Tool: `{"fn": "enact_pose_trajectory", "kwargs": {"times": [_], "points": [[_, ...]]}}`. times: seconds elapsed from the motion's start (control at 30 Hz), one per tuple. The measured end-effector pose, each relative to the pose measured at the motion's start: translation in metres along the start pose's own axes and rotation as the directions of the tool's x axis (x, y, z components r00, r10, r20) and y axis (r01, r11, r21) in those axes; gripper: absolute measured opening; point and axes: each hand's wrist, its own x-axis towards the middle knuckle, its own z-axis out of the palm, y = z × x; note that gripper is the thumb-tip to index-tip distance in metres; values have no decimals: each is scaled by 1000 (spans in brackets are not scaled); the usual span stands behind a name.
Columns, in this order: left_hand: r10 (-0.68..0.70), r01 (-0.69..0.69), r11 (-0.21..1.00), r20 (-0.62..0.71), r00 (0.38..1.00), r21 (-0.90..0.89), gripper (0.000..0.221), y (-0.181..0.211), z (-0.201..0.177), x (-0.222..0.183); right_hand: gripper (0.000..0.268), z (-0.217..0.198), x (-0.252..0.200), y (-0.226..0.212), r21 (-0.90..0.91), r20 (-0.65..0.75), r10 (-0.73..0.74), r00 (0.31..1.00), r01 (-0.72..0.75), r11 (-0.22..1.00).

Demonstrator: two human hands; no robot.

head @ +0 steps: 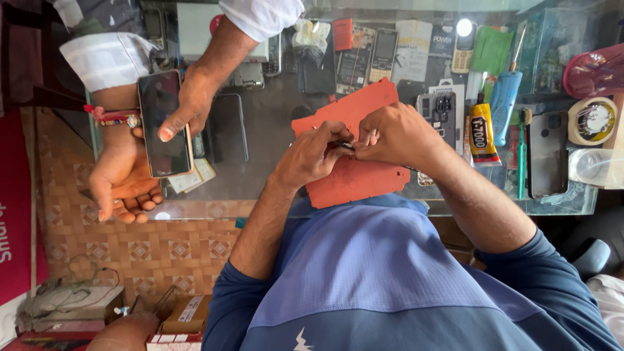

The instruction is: The person applies adhesive to a disassembled smartphone, then handles a white phone casing and a small black component. The person works on a red mat on a glass counter while another person holds a separate phone nearby.

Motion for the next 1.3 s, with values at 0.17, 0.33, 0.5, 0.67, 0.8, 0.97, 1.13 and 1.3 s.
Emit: {"fn": "enact_pose_trajectory", "kwargs": {"times": [0.17, 0.33, 0.5, 0.67, 0.8, 0.97, 1.13, 1.3], "points": [[37, -37, 998, -14, 999, 42, 37, 8, -2, 3, 19, 1, -5, -12, -78, -58, -10, 998, 5, 997], [8, -6, 996, -12, 1000, 88, 34, 7, -2, 2, 18, 3, -5, -7, -39, -73, -4, 997, 1, 999], [1, 0, 1000, -17, 1000, 30, 36, 6, -1, 0, 18, 5, -8, -3, 101, -116, -39, 992, 51, 994], [-34, 35, 998, -27, 999, 45, 35, 6, -1, 1, 29, 5, -3, 1, 159, -94, -70, 993, 84, 984], [-53, 53, 999, -11, 999, 12, 30, 8, -1, 2, 30, 10, 2, 15, 281, -15, -49, 999, 51, 959], [-24, 25, 998, -15, 1000, 62, 28, 15, -3, 4, 41, 18, 3, 26, 334, 81, 71, 994, -94, 938], [-4, 5, 992, -10, 1000, 125, 31, 20, -5, 6, 30, 21, -6, 30, 448, 16, -13, 1000, 5, 894], [68, -67, 985, 2, 998, 156, 33, 19, -5, 9, 8, 20, -20, 42, 596, 4, -27, 1000, 20, 802]]}}
